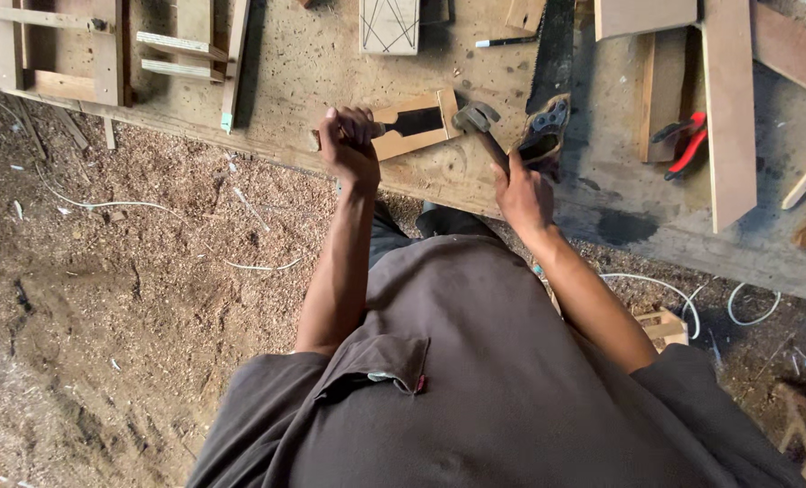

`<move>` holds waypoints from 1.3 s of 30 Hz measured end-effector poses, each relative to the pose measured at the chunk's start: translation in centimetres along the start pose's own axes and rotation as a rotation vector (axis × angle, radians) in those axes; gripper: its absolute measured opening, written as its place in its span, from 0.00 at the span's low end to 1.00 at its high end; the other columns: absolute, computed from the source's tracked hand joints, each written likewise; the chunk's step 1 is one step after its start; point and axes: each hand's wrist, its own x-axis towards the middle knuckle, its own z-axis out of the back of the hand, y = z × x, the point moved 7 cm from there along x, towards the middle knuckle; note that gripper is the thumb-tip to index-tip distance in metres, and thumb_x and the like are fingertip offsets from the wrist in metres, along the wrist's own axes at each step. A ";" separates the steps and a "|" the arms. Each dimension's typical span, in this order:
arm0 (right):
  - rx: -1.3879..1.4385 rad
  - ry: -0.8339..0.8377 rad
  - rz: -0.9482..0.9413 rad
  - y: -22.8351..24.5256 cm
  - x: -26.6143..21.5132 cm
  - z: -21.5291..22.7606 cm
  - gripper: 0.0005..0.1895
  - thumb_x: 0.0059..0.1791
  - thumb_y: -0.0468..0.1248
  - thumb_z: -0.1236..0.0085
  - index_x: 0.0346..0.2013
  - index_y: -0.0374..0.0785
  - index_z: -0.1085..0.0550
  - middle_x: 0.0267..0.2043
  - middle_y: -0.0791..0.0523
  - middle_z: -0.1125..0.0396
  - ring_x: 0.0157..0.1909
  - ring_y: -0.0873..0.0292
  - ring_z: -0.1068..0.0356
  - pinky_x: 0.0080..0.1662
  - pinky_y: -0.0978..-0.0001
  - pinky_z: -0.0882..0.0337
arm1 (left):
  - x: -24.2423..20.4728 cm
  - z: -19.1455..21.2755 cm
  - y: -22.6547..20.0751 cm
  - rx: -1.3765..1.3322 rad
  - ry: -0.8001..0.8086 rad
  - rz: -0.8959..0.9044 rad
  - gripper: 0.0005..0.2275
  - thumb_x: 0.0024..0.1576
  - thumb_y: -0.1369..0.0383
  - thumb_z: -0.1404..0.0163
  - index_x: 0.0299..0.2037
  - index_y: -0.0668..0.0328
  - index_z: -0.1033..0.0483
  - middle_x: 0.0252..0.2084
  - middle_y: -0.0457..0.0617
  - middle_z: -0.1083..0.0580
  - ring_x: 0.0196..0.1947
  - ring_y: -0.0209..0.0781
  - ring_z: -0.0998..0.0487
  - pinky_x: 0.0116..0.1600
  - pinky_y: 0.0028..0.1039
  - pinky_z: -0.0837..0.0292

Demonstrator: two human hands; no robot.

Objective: The person marks a small wooden block with a ruler and pen, then uses a chisel and hammer to carve a groove along the marked line. The person repeatedly strikes the chisel to deepen the cut and checks the progress by hand.

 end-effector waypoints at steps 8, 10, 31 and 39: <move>0.032 -0.018 0.000 -0.3 0.0 -0.4 0.23 0.57 0.50 0.48 0.60 0.38 0.29 0.27 0.39 0.29 0.31 0.31 0.28 0.31 0.39 0.30 | -0.4 1.2 1.5 -0.057 -0.023 -0.004 0.15 0.62 0.64 0.58 0.22 0.55 0.43 0.19 0.45 0.43 0.21 0.37 0.46 0.32 0.32 0.40; 0.054 -0.031 0.018 -0.1 -0.2 -0.3 0.23 0.58 0.50 0.48 0.61 0.38 0.29 0.28 0.39 0.29 0.31 0.32 0.27 0.31 0.39 0.30 | -0.4 1.9 1.5 -0.053 -0.041 -0.036 0.14 0.62 0.65 0.59 0.23 0.56 0.43 0.20 0.44 0.44 0.22 0.37 0.46 0.36 0.32 0.40; 0.384 -0.302 0.251 5.7 -1.8 18.1 0.20 0.64 0.50 0.47 0.40 0.35 0.29 0.21 0.58 0.35 0.22 0.60 0.32 0.28 0.67 0.36 | -1.1 -12.9 2.6 0.857 0.430 0.142 0.17 0.67 0.58 0.51 0.28 0.59 0.28 0.20 0.42 0.29 0.18 0.26 0.31 0.23 0.23 0.38; 0.101 -0.280 0.437 12.0 -3.2 24.8 0.18 0.65 0.48 0.45 0.46 0.33 0.26 0.22 0.55 0.33 0.23 0.57 0.30 0.27 0.65 0.35 | -1.1 -14.9 5.0 0.852 0.620 -0.071 0.10 0.67 0.62 0.51 0.41 0.60 0.21 0.30 0.46 0.21 0.27 0.30 0.24 0.29 0.26 0.27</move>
